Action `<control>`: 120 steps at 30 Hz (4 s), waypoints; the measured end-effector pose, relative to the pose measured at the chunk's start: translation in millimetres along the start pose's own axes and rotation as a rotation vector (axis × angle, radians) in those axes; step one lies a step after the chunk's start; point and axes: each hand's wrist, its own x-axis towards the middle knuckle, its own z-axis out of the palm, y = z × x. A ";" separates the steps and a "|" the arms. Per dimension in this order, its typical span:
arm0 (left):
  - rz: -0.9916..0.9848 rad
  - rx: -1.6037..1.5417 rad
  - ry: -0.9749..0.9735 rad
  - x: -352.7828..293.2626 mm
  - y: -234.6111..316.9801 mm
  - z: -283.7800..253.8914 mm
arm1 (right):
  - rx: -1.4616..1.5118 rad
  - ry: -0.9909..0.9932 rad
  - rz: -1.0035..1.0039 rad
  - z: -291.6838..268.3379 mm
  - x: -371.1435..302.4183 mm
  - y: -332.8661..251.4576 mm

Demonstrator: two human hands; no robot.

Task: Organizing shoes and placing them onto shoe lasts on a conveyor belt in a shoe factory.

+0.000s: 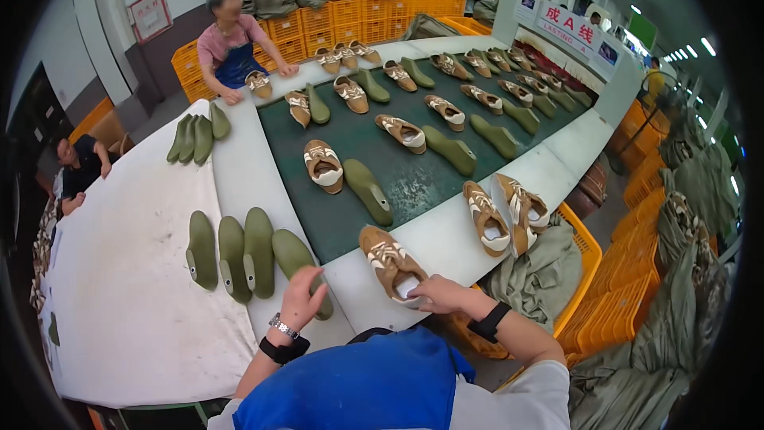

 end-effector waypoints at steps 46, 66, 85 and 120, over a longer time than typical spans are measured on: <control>-0.165 0.357 0.051 -12.3 -44.7 44.2 | 0.141 0.470 0.077 -41.0 -18.8 119.6; -0.171 0.341 0.034 -13.7 -44.6 41.5 | 0.411 -0.024 0.777 -111.5 -74.5 200.9; -0.130 0.349 -0.013 -8.4 -47.7 44.4 | 0.398 -0.134 1.200 146.6 -187.1 189.7; 0.005 0.341 0.098 -14.0 -61.8 49.8 | -0.060 -0.311 1.052 98.5 -174.7 212.0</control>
